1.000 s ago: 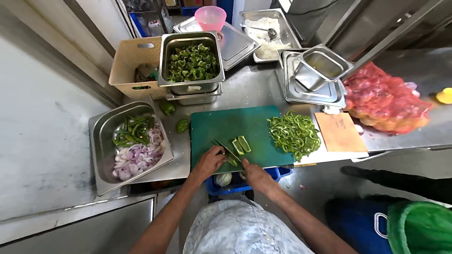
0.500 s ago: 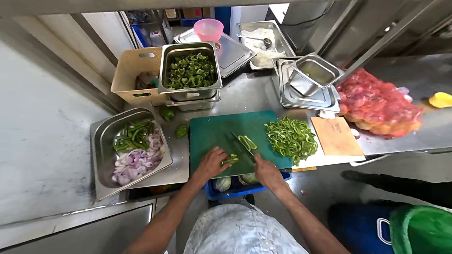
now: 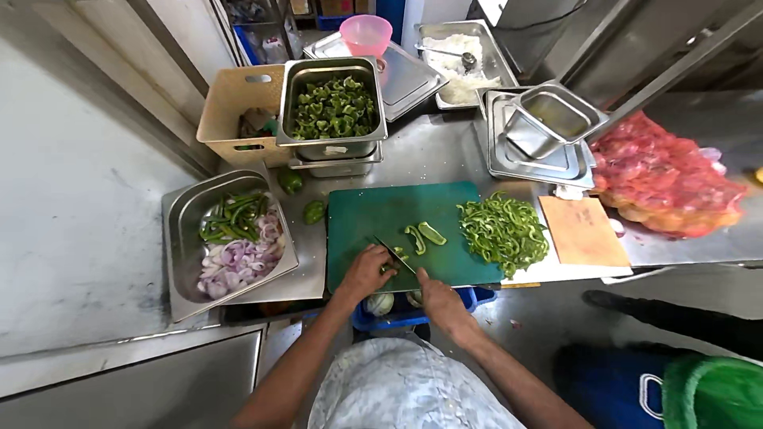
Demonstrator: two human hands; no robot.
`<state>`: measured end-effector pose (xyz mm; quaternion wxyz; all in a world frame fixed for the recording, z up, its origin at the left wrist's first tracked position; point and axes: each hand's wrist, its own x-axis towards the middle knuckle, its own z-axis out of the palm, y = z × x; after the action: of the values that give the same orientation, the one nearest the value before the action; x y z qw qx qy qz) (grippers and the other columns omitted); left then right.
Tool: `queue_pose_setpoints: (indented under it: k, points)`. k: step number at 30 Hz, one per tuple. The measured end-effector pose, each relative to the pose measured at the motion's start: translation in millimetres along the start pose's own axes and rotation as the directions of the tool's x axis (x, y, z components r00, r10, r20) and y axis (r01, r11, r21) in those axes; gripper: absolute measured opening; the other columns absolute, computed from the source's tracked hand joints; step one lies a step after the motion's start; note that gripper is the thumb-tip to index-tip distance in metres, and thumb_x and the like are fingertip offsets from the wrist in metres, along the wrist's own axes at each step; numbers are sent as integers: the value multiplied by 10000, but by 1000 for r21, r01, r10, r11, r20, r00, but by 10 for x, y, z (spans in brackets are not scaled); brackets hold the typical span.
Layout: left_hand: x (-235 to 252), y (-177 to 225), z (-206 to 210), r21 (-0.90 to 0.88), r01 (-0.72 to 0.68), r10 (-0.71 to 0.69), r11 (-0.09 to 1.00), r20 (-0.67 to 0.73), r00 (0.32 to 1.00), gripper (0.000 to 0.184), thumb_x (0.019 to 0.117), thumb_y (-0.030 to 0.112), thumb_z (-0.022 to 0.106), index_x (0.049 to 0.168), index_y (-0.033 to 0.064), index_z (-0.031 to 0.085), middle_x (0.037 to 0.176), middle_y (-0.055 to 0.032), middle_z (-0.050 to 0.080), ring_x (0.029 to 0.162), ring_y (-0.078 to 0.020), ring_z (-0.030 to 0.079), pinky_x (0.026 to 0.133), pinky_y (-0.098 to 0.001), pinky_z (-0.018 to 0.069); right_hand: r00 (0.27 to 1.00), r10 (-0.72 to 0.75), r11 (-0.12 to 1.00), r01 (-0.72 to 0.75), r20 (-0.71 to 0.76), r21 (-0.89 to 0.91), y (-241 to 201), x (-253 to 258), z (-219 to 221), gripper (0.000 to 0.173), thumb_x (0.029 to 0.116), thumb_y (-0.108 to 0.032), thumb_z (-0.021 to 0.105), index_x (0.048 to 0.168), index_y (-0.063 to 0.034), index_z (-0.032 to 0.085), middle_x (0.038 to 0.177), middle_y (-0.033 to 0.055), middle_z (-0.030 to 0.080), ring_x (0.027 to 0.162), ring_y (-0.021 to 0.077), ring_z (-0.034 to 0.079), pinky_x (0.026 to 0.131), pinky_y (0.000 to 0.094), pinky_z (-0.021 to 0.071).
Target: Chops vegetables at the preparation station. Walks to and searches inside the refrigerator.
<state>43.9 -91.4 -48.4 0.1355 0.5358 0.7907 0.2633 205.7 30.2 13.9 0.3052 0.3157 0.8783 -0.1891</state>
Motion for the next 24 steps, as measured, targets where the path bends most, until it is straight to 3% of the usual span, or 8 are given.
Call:
queue_pose_setpoints:
  k: [7,10,14,18,20,21,22,24]
  points:
    - [-202,-35,-217,-105,67,-71,992,-31,997,358,813,360,871,1066,129,766,1192,-52,689,1149,-206,642,1006,-402,555,998,-58,998,57,13,23,-2,-228,-250,409,1063,-160,444,1472,-161,427,1100,208,697,1054,411,697,886,580,559]
    - [-242,-73,-190,-64,63,-62,996,17,998,255,847,297,846,1012,119,768,1100,-47,709,1096,-208,656,991,-401,557,991,-88,996,84,105,43,-116,-233,-134,494,1037,-148,496,1520,-131,389,1183,237,674,1105,442,671,923,614,539]
    - [-245,-65,-125,-87,147,-146,985,18,989,177,895,239,789,968,84,743,1074,-62,704,1054,-202,672,963,-396,571,987,-135,984,124,84,127,-57,25,14,475,1054,-229,507,1505,-129,397,1179,224,676,1094,417,680,917,606,547]
    - [-231,-11,-99,-229,290,-319,929,-104,942,212,912,254,770,1002,69,719,1030,-82,696,886,-175,701,817,-364,622,988,-145,961,155,-59,230,94,-141,-218,373,1090,-253,447,1440,-122,431,1075,186,682,1015,363,699,891,545,562]
    - [-126,103,-1,-252,329,-375,910,-161,913,338,897,345,787,1116,97,718,1108,-88,701,989,-207,693,885,-399,601,983,-132,940,166,-131,297,256,-230,-295,334,1099,-279,448,1391,-118,453,996,157,674,931,326,702,842,512,573]
    - [-37,176,60,-218,341,-382,914,-182,906,465,879,434,794,1216,127,702,1213,-88,691,1123,-239,664,982,-444,565,981,-118,929,164,-155,333,344,-243,-317,331,1099,-289,452,1386,-123,456,976,144,667,901,310,698,821,502,576]
    - [68,237,146,-150,339,-365,929,-203,909,589,853,534,784,1305,174,671,1314,-76,659,1243,-264,606,1058,-481,515,980,-99,917,158,-175,366,430,-238,-317,324,1099,-296,459,1376,-129,457,964,138,662,880,301,693,804,498,576]
    - [284,311,311,1,335,-329,942,-186,926,723,827,683,726,1397,249,626,1422,-72,592,1340,-314,521,1085,-537,469,973,-59,897,149,-222,415,577,-200,-264,317,1092,-298,472,1361,-129,466,948,127,661,826,285,693,754,490,584]
